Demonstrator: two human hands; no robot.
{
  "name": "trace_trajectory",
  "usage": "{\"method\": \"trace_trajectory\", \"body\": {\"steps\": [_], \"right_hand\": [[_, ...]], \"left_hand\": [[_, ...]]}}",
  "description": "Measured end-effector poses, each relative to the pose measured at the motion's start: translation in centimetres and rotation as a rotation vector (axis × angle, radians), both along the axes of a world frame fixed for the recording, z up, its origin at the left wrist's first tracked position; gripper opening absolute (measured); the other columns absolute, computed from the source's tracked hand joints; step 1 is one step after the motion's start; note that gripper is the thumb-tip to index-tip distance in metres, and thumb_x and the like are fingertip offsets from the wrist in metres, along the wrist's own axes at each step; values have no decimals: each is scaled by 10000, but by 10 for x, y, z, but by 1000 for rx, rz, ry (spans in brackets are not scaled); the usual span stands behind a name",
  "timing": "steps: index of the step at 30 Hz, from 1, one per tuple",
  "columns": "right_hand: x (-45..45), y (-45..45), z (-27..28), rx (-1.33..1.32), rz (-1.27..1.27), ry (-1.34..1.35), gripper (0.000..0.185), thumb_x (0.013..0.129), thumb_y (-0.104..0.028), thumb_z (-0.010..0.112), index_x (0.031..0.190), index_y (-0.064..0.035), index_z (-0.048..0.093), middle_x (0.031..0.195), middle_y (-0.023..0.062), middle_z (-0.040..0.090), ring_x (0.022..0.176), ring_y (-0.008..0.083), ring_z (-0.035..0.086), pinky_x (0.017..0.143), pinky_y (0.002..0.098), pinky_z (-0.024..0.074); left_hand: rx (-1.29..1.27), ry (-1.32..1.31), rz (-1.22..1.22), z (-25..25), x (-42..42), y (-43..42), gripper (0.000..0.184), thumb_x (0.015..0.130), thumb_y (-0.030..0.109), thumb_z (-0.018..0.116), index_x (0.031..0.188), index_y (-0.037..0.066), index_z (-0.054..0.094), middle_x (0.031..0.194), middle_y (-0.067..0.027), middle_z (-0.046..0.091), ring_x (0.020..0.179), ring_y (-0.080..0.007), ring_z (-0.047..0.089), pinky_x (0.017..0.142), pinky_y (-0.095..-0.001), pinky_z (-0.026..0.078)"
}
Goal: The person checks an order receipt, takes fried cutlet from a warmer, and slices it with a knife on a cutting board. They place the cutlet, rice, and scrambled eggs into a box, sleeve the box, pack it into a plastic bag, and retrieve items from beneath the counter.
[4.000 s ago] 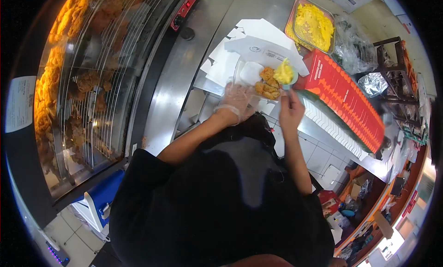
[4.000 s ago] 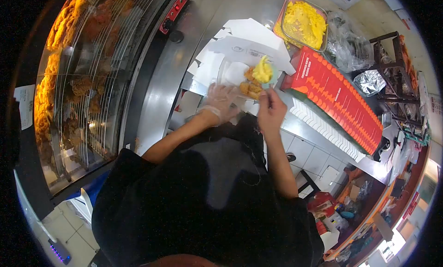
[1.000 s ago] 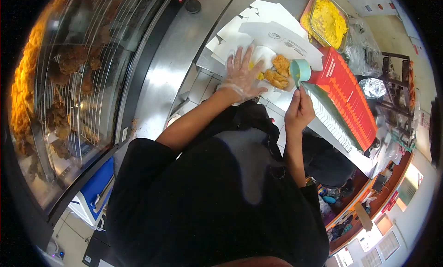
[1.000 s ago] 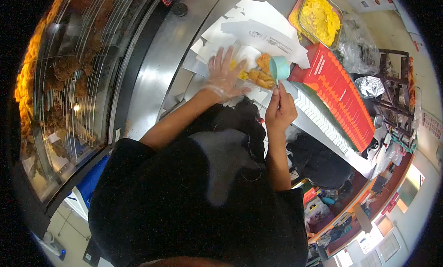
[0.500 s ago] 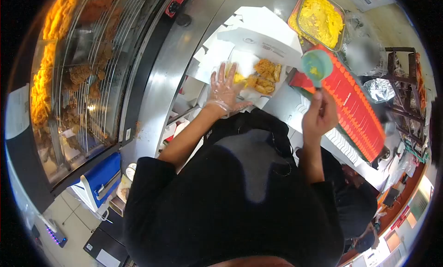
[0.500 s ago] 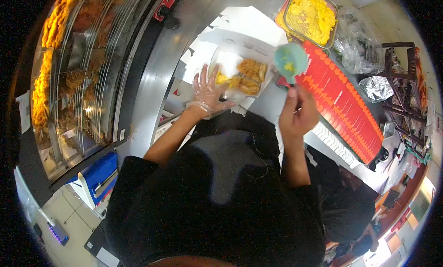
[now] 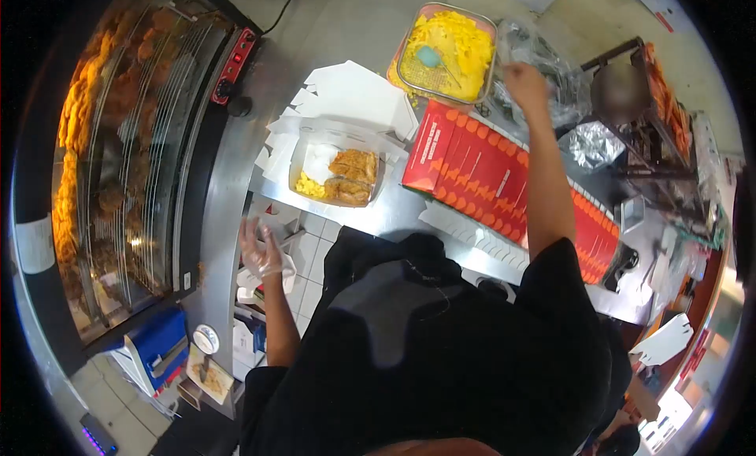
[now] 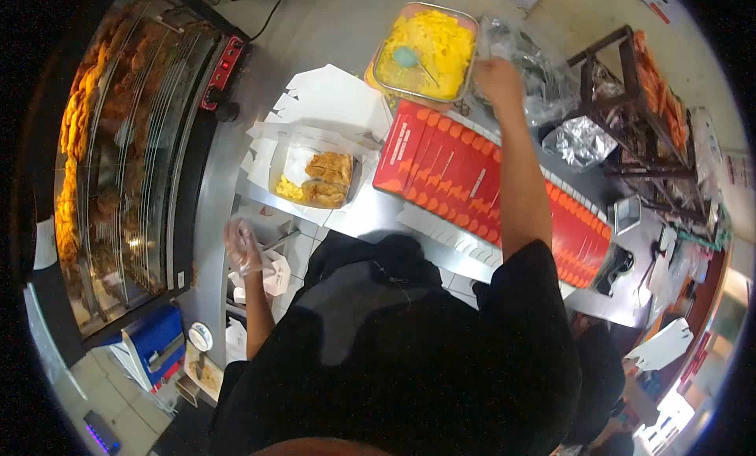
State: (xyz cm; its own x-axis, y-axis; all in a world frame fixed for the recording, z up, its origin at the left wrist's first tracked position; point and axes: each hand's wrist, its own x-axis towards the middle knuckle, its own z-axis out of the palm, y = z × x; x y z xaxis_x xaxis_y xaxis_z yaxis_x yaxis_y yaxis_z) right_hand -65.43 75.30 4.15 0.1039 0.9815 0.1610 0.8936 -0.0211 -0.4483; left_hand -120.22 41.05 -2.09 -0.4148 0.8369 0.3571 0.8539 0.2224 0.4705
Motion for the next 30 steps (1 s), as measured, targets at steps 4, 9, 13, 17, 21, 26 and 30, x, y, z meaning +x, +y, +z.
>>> {"method": "trace_trajectory", "body": {"steps": [4,9,13,17,21,26,30], "right_hand": [[105,18,-12,-85,-296,-340,348,828,-307,547,955,-30,716,946,235,681,891,422,660,791,482,519],[260,105,-177,256,486,-433,443,833,-178,579,1245,-16,559,1082,256,645,1005,425,615,858,469,498],[183,66,-94,-130,187,-474,295,858,-237,582,1057,-53,699,988,223,679,918,397,651,821,468,499],[194,77,-93,88,40,-398,295,878,-261,589,1001,-19,705,919,227,684,861,389,664,754,466,506],[188,59,-69,212,-54,-280,373,859,-318,630,942,41,685,853,272,666,764,431,645,691,500,496],[200,64,-120,38,-276,375,226,797,-232,592,824,-36,701,845,170,691,705,285,622,634,430,490],[143,18,-86,-77,-416,-417,253,819,-225,591,818,-2,711,715,103,645,654,193,604,602,360,487]], "left_hand": [[62,-255,176,-72,-46,-74,367,922,226,617,1207,-4,591,1289,-221,533,1160,-336,549,969,-404,458],[-14,-203,222,-25,-5,-90,303,901,176,632,1160,19,616,1137,-182,628,1027,-311,619,905,-377,485],[-49,-313,312,-63,-12,-116,296,884,244,661,1076,18,655,1140,-188,624,1096,-324,576,978,-408,431],[-88,-349,369,-86,-5,-135,323,875,295,660,1031,12,669,1176,-194,610,1147,-321,547,1007,-406,405],[-153,-395,334,-94,-2,-127,313,877,296,644,1008,13,669,1161,-214,614,1127,-353,553,995,-427,422],[-160,-315,168,-89,-20,-86,315,873,328,637,956,29,688,1149,-227,621,1124,-387,554,984,-455,433],[-115,-395,227,-68,-30,-66,342,882,356,614,910,26,699,1133,-236,626,1155,-383,536,992,-442,427]]}}
